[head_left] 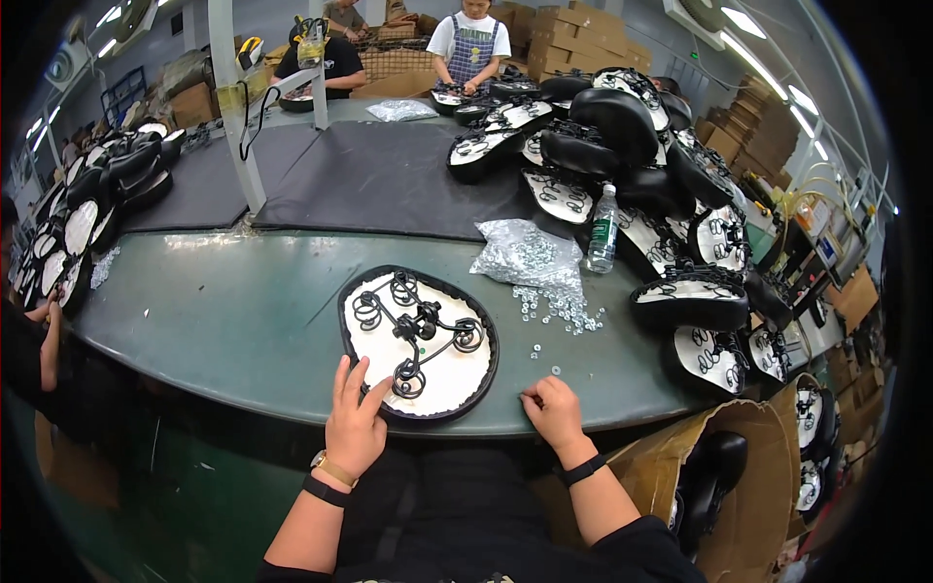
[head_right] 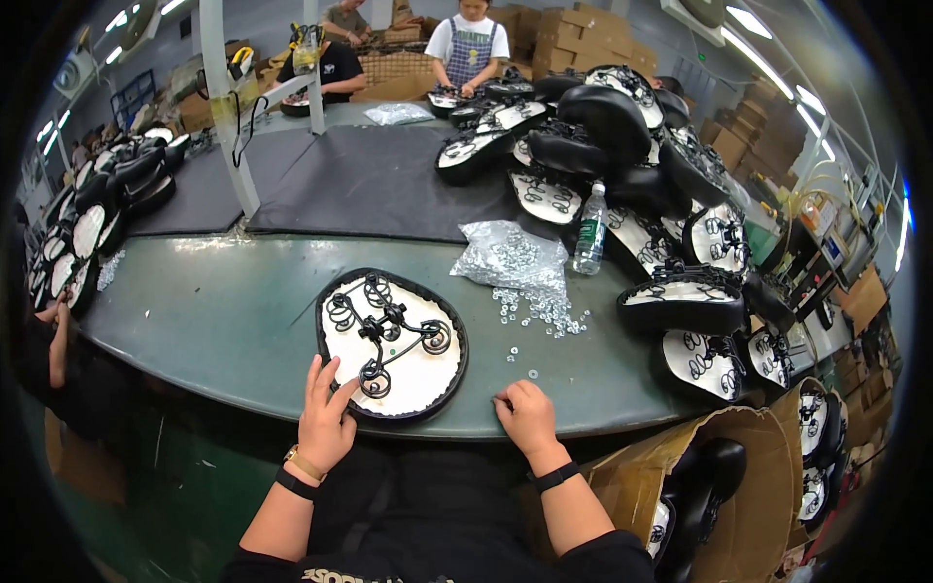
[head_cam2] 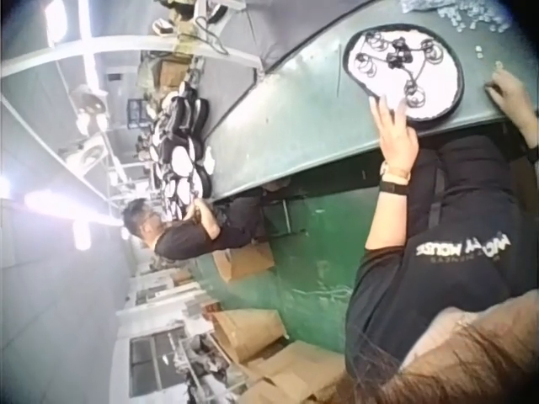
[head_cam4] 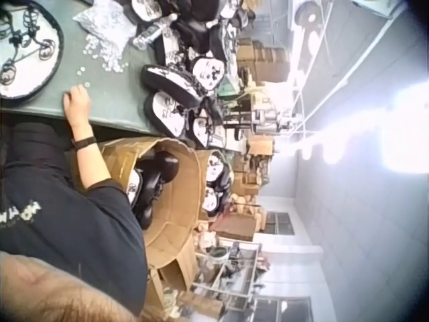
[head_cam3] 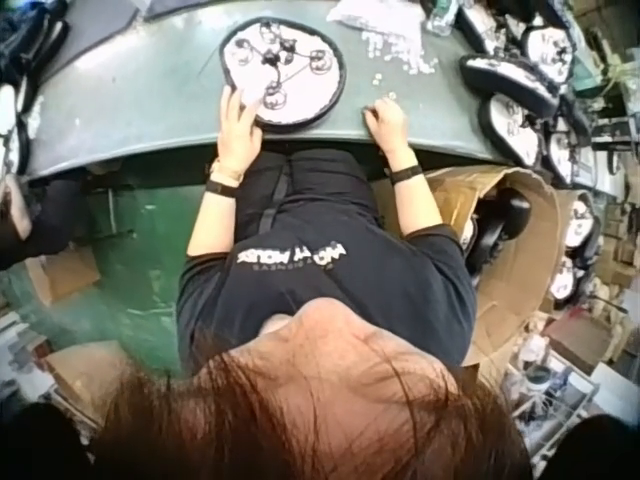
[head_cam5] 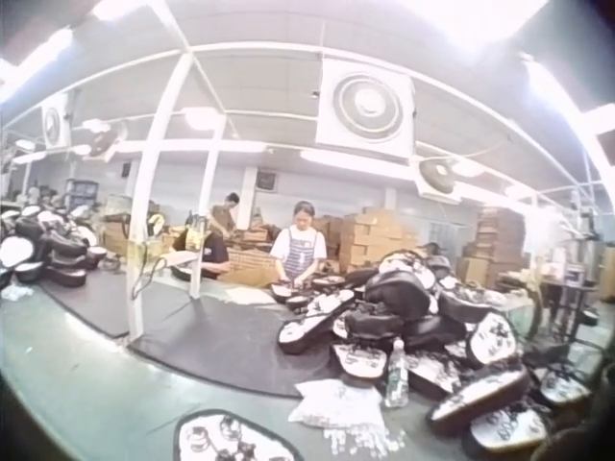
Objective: The person assembles bicycle seats by placing metal washers onto the spring mounts, fitting a metal frame over them, and adding more washers before placing the finished seat into a box.
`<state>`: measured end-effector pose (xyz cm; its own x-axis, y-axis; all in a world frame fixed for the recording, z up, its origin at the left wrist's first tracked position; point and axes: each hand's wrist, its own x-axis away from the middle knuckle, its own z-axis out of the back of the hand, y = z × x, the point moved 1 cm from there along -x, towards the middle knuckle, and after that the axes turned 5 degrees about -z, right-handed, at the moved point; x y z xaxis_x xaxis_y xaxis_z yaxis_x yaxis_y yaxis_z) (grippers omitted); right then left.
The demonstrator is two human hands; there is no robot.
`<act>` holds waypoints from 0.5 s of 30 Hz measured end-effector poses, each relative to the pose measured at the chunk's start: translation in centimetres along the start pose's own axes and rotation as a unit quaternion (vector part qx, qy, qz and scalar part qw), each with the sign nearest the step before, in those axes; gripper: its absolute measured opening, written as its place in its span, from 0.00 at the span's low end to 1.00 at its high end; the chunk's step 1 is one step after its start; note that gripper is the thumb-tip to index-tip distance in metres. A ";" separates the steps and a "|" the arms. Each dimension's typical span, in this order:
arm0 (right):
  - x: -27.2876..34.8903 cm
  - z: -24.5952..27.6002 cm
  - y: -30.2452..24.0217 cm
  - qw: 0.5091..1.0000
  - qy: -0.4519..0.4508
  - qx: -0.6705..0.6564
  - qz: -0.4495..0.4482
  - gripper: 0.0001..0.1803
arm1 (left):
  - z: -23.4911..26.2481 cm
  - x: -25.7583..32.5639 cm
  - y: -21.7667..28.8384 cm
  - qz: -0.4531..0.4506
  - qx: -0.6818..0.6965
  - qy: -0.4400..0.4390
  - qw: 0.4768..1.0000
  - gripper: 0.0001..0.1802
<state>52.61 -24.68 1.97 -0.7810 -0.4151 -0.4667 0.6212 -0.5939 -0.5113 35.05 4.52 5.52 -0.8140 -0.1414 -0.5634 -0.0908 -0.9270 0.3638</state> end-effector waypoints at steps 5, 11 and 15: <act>0.7 0.2 -0.1 0.998 0.029 -0.005 0.061 0.07 | -0.4 0.0 0.0 0.008 0.006 0.010 1.000 0.33; 0.8 0.9 -0.6 0.999 0.002 -0.033 -0.021 0.07 | -0.4 0.1 0.0 0.005 -0.012 0.009 1.000 0.33; 0.4 0.1 -0.2 1.000 0.004 0.005 0.012 0.06 | -0.6 -0.1 0.2 0.009 -0.008 0.003 1.000 0.34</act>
<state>52.20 -24.85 1.95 -0.7651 -0.4235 -0.4851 0.6391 -0.5910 -0.4921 35.42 4.14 5.19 -0.8122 -0.1592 -0.5612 -0.0671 -0.9301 0.3611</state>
